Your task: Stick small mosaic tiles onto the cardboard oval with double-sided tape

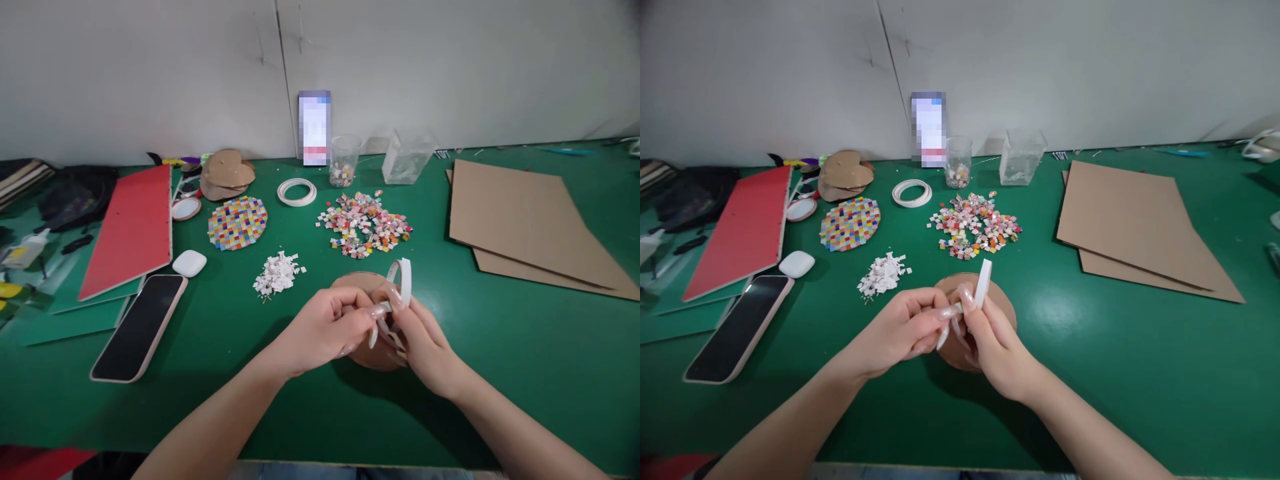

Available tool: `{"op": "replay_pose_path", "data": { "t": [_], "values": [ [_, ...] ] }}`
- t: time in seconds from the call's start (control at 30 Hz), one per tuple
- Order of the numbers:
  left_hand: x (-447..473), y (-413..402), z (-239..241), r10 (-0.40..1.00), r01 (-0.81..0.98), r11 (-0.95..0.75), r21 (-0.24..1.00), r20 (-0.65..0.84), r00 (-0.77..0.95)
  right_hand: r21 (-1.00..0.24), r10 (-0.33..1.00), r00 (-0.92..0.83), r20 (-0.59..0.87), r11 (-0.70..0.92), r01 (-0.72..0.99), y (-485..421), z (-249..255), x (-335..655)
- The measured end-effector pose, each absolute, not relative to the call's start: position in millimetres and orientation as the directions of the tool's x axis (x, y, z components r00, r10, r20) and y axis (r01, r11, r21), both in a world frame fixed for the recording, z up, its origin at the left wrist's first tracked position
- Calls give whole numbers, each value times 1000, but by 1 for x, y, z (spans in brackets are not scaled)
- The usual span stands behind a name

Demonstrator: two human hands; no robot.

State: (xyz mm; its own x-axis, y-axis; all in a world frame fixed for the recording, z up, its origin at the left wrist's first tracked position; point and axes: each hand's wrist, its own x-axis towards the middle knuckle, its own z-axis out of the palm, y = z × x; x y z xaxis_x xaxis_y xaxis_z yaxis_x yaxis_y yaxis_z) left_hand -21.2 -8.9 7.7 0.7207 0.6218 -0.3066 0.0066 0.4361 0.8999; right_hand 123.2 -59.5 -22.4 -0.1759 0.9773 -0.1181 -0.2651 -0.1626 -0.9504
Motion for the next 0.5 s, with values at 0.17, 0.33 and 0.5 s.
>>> {"op": "replay_pose_path", "data": {
  "t": [0.17,0.33,0.5],
  "values": [
    [-21,-11,8,607,-9,461,887,-308,733,-935,969,-200,-145,-200,-293,-61,-19,124],
    [-20,-12,5,632,-54,461,886,-285,720,-944,978,-180,-104,-154,-292,-62,-22,121],
    [-20,-13,4,645,-94,449,889,-249,722,-910,977,-188,-96,-163,-381,-60,-21,119]
  ]
}}
